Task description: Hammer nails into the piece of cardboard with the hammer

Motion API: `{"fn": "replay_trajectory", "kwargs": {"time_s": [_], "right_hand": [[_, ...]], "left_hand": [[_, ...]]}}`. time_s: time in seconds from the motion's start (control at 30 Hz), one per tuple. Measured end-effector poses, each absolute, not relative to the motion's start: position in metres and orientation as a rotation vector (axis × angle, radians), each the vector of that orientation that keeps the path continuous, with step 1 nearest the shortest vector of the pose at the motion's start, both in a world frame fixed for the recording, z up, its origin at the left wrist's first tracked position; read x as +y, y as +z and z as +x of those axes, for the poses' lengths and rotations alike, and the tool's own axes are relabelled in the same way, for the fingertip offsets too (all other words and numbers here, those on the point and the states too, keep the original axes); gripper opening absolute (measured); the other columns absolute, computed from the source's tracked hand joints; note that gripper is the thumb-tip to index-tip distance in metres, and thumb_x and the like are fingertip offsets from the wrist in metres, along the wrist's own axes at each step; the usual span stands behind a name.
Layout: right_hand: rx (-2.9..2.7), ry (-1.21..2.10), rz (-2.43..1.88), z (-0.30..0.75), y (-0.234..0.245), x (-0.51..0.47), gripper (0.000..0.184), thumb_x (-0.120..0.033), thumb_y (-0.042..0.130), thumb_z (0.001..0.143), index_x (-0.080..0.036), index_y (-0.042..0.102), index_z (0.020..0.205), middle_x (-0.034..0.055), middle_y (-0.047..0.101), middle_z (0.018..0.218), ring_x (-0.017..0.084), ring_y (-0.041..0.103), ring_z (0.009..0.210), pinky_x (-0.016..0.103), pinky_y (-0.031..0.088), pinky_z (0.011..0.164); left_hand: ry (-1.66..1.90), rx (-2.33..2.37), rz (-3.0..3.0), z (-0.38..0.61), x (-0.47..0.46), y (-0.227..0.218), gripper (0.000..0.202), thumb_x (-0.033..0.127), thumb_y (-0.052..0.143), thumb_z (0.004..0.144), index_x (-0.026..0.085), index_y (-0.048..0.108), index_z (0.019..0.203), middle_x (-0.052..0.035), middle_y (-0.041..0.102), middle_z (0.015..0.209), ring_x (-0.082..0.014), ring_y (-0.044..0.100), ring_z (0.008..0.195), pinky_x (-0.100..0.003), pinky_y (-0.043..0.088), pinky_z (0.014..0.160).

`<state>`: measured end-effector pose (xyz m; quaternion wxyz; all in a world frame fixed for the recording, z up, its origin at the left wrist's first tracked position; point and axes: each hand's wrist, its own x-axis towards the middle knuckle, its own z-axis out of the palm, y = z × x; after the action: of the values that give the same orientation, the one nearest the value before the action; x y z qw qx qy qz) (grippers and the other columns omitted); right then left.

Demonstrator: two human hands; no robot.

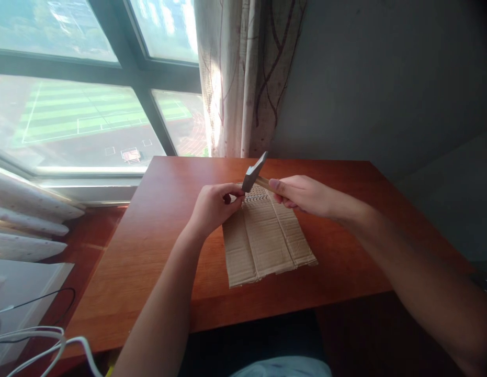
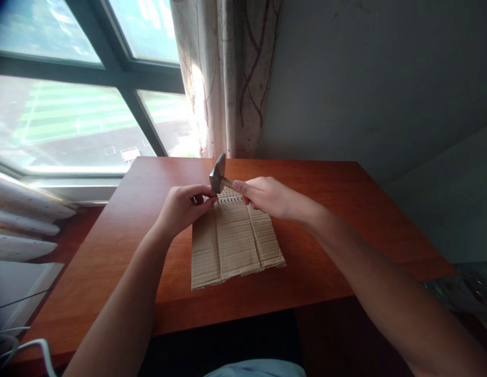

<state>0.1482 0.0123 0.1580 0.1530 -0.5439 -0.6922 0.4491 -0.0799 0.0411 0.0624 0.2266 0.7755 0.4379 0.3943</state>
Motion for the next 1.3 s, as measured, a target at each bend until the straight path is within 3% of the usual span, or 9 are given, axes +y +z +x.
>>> {"fn": "replay_trajectory", "kwargs": {"time_s": [1.0, 1.2, 1.3], "right_hand": [[-1.926, 1.319, -1.548, 0.150, 0.148, 0.011, 0.066, -0.079, 0.035, 0.088, -0.017, 0.052, 0.073, -0.0022, 0.042, 0.062, 0.009, 0.033, 0.054, 0.025, 0.028, 0.051], [-1.890, 1.341, -1.535, 0.150, 0.155, 0.009, 0.063, -0.078, 0.041, 0.087, -0.017, 0.050, 0.072, -0.0021, 0.041, 0.063, 0.009, 0.032, 0.055, 0.025, 0.027, 0.050], [-1.877, 1.353, -1.514, 0.150, 0.155, 0.009, 0.063, -0.077, 0.040, 0.088, -0.018, 0.050, 0.072, -0.0024, 0.040, 0.062, 0.009, 0.032, 0.054, 0.026, 0.026, 0.050]], "left_hand": [[0.947, 1.207, 2.141, -0.084, 0.043, 0.059, 0.011, 0.026, 0.063, 0.081, 0.021, 0.073, 0.084, 0.0019, 0.069, 0.070, -0.0116, 0.053, 0.057, -0.025, 0.043, 0.059], [0.863, 1.307, 2.414, -0.085, 0.044, 0.064, 0.021, 0.032, 0.073, 0.076, 0.024, 0.069, 0.095, -0.0031, 0.073, 0.098, -0.0234, 0.061, 0.091, -0.035, 0.046, 0.082], [0.839, 1.271, 2.435, -0.085, 0.045, 0.064, 0.022, 0.033, 0.073, 0.077, 0.023, 0.067, 0.097, -0.0036, 0.072, 0.102, -0.0241, 0.061, 0.095, -0.037, 0.045, 0.087]]}}
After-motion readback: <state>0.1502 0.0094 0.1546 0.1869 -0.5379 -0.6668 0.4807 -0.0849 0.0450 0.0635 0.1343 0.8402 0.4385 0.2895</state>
